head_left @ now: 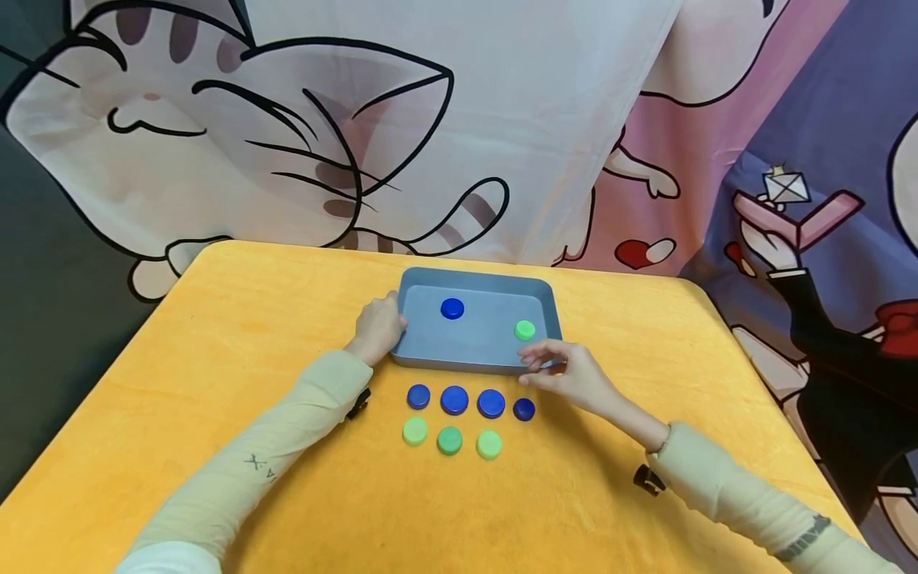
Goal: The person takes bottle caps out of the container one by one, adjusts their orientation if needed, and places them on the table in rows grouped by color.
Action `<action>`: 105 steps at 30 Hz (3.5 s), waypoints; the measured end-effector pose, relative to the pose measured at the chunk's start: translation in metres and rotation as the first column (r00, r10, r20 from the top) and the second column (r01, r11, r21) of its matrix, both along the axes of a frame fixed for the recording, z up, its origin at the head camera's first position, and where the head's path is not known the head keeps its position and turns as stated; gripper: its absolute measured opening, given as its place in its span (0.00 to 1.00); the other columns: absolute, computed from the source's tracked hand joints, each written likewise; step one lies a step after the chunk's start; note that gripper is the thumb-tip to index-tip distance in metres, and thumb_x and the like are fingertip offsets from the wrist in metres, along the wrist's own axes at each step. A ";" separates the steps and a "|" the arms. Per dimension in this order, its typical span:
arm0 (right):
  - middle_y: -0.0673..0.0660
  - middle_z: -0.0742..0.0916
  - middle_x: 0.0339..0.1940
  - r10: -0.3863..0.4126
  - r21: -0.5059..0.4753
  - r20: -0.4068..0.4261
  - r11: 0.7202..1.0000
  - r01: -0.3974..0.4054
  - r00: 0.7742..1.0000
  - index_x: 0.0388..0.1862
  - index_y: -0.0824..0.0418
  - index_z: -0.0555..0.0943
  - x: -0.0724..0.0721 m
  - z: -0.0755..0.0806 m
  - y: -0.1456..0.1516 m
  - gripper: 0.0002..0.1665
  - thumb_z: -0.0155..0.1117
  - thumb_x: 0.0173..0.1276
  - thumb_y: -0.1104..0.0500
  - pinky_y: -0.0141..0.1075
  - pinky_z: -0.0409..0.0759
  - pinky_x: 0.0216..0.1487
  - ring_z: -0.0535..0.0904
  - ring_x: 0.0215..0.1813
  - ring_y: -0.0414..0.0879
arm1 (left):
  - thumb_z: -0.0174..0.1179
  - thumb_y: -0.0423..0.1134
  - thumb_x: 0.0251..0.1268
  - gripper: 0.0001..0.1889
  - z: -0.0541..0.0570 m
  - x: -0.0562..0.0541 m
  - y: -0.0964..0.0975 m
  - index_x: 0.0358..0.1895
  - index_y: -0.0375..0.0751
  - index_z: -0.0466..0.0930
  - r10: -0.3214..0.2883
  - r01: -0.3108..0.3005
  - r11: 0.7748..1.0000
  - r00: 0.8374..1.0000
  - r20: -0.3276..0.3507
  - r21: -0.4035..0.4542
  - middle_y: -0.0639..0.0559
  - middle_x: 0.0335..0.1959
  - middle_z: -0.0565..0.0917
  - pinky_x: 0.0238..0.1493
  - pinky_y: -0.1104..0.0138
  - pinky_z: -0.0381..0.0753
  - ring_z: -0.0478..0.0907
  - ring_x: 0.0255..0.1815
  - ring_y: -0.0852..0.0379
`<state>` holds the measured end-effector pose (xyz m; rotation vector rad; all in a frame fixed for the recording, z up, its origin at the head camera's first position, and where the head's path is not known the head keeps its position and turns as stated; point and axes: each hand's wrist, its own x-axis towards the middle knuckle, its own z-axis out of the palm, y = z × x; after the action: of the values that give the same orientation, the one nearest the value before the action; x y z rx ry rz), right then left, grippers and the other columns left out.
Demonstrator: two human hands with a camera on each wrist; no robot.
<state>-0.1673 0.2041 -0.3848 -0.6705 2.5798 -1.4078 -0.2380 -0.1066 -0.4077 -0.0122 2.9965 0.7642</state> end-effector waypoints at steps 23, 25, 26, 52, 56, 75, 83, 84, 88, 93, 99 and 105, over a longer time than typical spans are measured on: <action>0.66 0.85 0.49 -0.041 0.082 -0.122 0.995 0.051 0.992 0.54 0.69 0.78 -0.058 -0.016 0.012 0.28 0.74 0.54 0.65 0.51 0.78 0.54 0.81 0.49 0.59 | 0.52 0.33 0.67 0.21 0.003 -0.001 0.002 0.61 0.29 0.67 0.004 -0.004 1.000 1.000 0.009 -0.002 0.33 0.44 0.82 0.43 0.52 0.81 0.82 0.44 0.40; 0.65 0.85 0.47 -0.032 0.098 -0.142 0.994 0.047 0.989 0.53 0.69 0.79 -0.063 -0.017 0.011 0.27 0.74 0.53 0.65 0.50 0.79 0.53 0.81 0.47 0.57 | 0.52 0.33 0.67 0.21 0.003 -0.001 0.001 0.61 0.29 0.68 0.003 -0.003 1.000 1.000 0.010 0.001 0.32 0.44 0.82 0.43 0.52 0.81 0.82 0.44 0.40; 0.65 0.85 0.47 -0.028 0.104 -0.146 0.994 0.044 0.989 0.53 0.69 0.79 -0.065 -0.017 0.010 0.27 0.74 0.53 0.65 0.50 0.79 0.53 0.81 0.47 0.56 | 0.51 0.33 0.67 0.21 0.002 -0.001 0.001 0.61 0.29 0.67 0.003 -0.003 1.000 1.000 0.011 0.003 0.32 0.44 0.82 0.43 0.52 0.81 0.82 0.44 0.40; 0.66 0.84 0.51 0.053 0.293 -0.074 0.956 -0.029 0.996 0.54 0.71 0.79 -0.100 -0.018 0.003 0.26 0.72 0.54 0.67 0.50 0.77 0.56 0.80 0.51 0.57 | 0.51 0.32 0.67 0.19 0.000 -0.002 0.001 0.59 0.27 0.68 -0.004 0.004 1.000 1.000 -0.012 -0.002 0.32 0.41 0.83 0.40 0.53 0.82 0.83 0.41 0.40; 0.65 0.84 0.51 0.079 0.334 -0.072 0.941 -0.050 0.994 0.54 0.70 0.79 -0.102 -0.018 0.003 0.27 0.73 0.54 0.66 0.50 0.77 0.57 0.80 0.52 0.57 | 0.51 0.32 0.67 0.20 0.000 -0.001 0.001 0.59 0.27 0.68 -0.008 0.008 1.000 1.000 -0.013 0.001 0.32 0.40 0.83 0.39 0.53 0.82 0.83 0.41 0.40; 0.62 0.86 0.46 0.125 0.367 -0.094 0.927 -0.082 0.988 0.48 0.67 0.82 -0.100 -0.020 0.002 0.20 0.72 0.54 0.68 0.47 0.80 0.52 0.80 0.46 0.51 | 0.51 0.31 0.66 0.19 0.000 0.001 0.002 0.58 0.28 0.68 0.000 0.000 1.000 1.000 -0.011 -0.017 0.33 0.36 0.82 0.35 0.54 0.80 0.82 0.35 0.41; 0.62 0.85 0.47 0.096 0.306 -0.106 0.950 -0.059 0.990 0.47 0.66 0.83 -0.097 -0.020 0.001 0.19 0.71 0.54 0.68 0.45 0.81 0.49 0.81 0.45 0.51 | 0.50 0.30 0.66 0.18 0.002 0.001 0.002 0.57 0.27 0.69 0.002 -0.003 1.000 1.000 -0.010 -0.024 0.34 0.35 0.82 0.34 0.55 0.79 0.82 0.34 0.43; 0.62 0.85 0.47 0.096 0.299 -0.108 0.952 -0.060 0.989 0.47 0.66 0.83 -0.097 -0.020 0.001 0.19 0.71 0.54 0.68 0.45 0.82 0.49 0.81 0.45 0.51 | 0.50 0.30 0.66 0.18 0.002 0.001 0.002 0.57 0.27 0.69 0.004 -0.004 1.000 1.000 -0.010 -0.023 0.34 0.35 0.82 0.34 0.55 0.79 0.82 0.33 0.43; 0.62 0.85 0.47 0.094 0.268 -0.119 0.962 -0.059 0.988 0.48 0.67 0.83 -0.094 -0.021 0.003 0.20 0.71 0.54 0.67 0.45 0.81 0.49 0.81 0.46 0.52 | 0.50 0.31 0.66 0.18 0.002 0.002 0.002 0.58 0.28 0.68 0.004 -0.004 1.000 1.000 -0.003 -0.023 0.34 0.35 0.82 0.34 0.56 0.80 0.82 0.33 0.43; 0.61 0.85 0.47 0.083 0.220 -0.130 0.974 -0.052 0.988 0.50 0.66 0.82 -0.090 -0.021 0.004 0.21 0.72 0.56 0.65 0.46 0.81 0.49 0.81 0.46 0.53 | 0.51 0.31 0.66 0.19 0.001 0.002 0.002 0.58 0.28 0.68 0.005 -0.006 1.000 1.000 -0.001 -0.023 0.34 0.35 0.82 0.34 0.55 0.80 0.82 0.34 0.43; 0.60 0.84 0.46 0.052 0.163 -0.134 0.986 -0.030 0.990 0.51 0.66 0.82 -0.081 -0.018 0.004 0.23 0.73 0.55 0.61 0.43 0.81 0.47 0.80 0.44 0.50 | 0.51 0.31 0.66 0.20 0.000 0.002 0.002 0.60 0.28 0.67 0.004 -0.004 1.000 1.000 -0.001 -0.021 0.34 0.35 0.82 0.34 0.56 0.80 0.82 0.33 0.43; 0.59 0.84 0.45 0.028 0.094 -0.137 0.995 -0.015 0.990 0.50 0.66 0.82 -0.064 -0.009 0.001 0.24 0.75 0.54 0.61 0.43 0.81 0.46 0.79 0.42 0.48 | 0.51 0.31 0.65 0.20 0.001 0.002 0.002 0.59 0.27 0.68 0.000 0.000 1.000 1.000 -0.016 -0.022 0.33 0.36 0.82 0.35 0.54 0.80 0.82 0.35 0.42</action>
<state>-0.2314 0.2049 -0.3934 -0.8054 2.7140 -1.2685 -0.2359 -0.1051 -0.4071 -0.0075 3.0199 0.7340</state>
